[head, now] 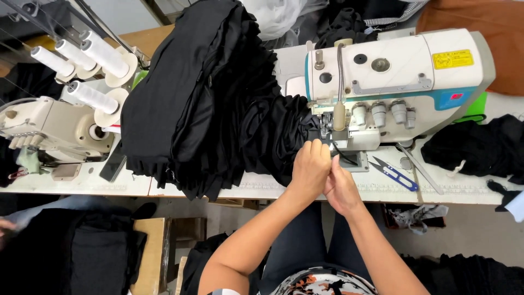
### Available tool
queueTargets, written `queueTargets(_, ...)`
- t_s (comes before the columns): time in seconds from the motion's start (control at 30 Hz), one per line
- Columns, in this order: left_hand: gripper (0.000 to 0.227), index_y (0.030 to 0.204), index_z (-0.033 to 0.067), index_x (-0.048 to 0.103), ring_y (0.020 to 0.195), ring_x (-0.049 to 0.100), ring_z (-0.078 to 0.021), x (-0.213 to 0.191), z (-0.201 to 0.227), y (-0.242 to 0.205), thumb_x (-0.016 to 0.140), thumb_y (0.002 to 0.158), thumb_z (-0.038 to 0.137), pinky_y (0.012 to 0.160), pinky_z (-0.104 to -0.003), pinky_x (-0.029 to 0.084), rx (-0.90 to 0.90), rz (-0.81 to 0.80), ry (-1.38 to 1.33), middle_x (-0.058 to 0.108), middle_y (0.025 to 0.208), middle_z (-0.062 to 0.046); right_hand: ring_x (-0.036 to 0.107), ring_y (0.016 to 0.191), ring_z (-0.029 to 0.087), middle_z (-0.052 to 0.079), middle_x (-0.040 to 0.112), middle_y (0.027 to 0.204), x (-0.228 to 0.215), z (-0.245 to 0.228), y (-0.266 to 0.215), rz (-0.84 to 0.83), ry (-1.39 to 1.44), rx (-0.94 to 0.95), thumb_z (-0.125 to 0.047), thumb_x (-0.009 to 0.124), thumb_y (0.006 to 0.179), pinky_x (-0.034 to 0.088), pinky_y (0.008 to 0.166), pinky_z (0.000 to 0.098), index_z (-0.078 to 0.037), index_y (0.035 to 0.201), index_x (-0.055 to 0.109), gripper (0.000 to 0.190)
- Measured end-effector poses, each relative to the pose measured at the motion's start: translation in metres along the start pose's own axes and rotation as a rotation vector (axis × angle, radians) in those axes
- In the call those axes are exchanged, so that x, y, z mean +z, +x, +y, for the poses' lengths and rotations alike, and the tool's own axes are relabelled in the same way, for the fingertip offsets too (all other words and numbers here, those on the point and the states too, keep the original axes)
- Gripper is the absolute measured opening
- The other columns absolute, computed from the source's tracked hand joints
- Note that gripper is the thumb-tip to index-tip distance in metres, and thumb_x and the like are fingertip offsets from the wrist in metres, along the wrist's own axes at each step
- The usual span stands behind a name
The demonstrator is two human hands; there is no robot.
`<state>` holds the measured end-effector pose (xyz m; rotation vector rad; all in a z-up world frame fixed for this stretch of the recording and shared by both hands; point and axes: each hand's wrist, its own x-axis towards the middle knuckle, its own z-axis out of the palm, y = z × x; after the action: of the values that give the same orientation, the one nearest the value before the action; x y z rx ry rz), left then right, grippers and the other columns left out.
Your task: Sewing black fabric pieces together using an industrial overlock machine in a factory setting.
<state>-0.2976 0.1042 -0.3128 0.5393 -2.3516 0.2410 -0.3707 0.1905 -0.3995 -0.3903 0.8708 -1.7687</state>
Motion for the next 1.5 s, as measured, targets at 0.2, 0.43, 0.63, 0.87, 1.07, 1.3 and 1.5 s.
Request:
queueTargets(0.2,0.036,0.073,0.0061,0.045,0.068,0.05,-0.0306,-0.024,-0.013,0.022,0.077,0.057,0.005,0.055,-0.037,0.045,-0.025,-0.038,-0.123,0.04,0.077,-0.008,0.073,0.095,0.023,0.012,0.069,0.102,0.008,-0.006,0.0,-0.032,-0.046,-0.004,-0.045,0.033,0.114,0.062,0.085,0.0415,0.005,0.127,0.064,0.06)
queueTargets(0.43,0.014,0.075,0.0097,0.047,0.062,0.044,-0.0229,0.01,-0.002,0.001,0.06,0.077,0.004,0.052,-0.032,0.04,0.026,0.108,0.095,0.036,0.074,-0.003,0.071,0.105,0.028,0.02,0.07,0.117,-0.013,0.009,-0.001,0.027,-0.045,-0.005,-0.038,0.039,0.114,0.058,0.098,0.0457,0.006,0.131,0.063,0.052)
queueTargets(0.63,0.017,0.105,-0.0124,0.066,0.086,0.06,-0.0379,-0.006,0.008,-0.005,0.056,0.092,-0.011,0.071,-0.037,0.052,0.04,0.232,0.063,0.058,0.096,-0.025,0.07,0.111,0.032,0.026,0.071,0.122,0.045,-0.058,-0.054,0.053,-0.177,0.067,-0.036,0.039,0.11,0.054,0.102,0.0535,0.01,0.133,0.062,0.057)
queueTargets(0.87,0.009,0.094,-0.004,0.068,0.082,0.06,-0.0259,-0.051,0.016,0.027,0.066,0.096,-0.012,0.074,-0.035,0.052,0.011,0.266,0.145,0.066,0.09,-0.016,0.07,0.122,0.037,0.03,0.07,0.13,0.054,-0.101,-0.08,0.27,-0.496,0.204,-0.034,0.042,0.101,0.055,0.109,0.0441,0.011,0.137,0.058,0.059)
queueTargets(1.07,0.012,0.091,-0.0023,0.068,0.088,0.064,-0.0256,-0.045,0.012,0.027,0.068,0.094,-0.013,0.087,-0.037,0.056,-0.028,0.257,0.129,0.07,0.095,-0.016,0.069,0.119,0.025,0.011,0.074,0.128,0.007,-0.12,-0.093,0.382,-1.235,-0.067,-0.032,0.051,0.104,0.05,0.107,0.0375,-0.006,0.133,0.069,0.043)
queueTargets(1.3,0.012,0.102,-0.0162,0.054,0.081,0.049,-0.0354,-0.023,-0.012,0.027,0.048,0.094,-0.022,0.083,-0.047,0.05,-0.181,0.12,-0.389,0.046,0.08,-0.018,0.058,0.123,0.039,0.023,0.069,0.129,-0.117,-0.092,-0.072,0.446,-1.861,-0.481,-0.017,0.066,0.099,0.044,0.113,0.0497,0.005,0.127,0.071,0.035)
queueTargets(1.5,0.019,0.108,-0.0022,0.061,0.118,0.059,-0.0366,-0.003,-0.041,0.041,0.067,0.091,0.0,0.085,-0.045,0.053,-0.491,-0.191,-0.483,0.066,0.105,-0.018,0.057,0.094,0.026,0.006,0.065,0.094,-0.125,-0.082,-0.068,0.593,-2.204,-0.922,-0.007,0.079,0.105,0.046,0.081,0.0357,-0.008,0.099,0.066,0.014)
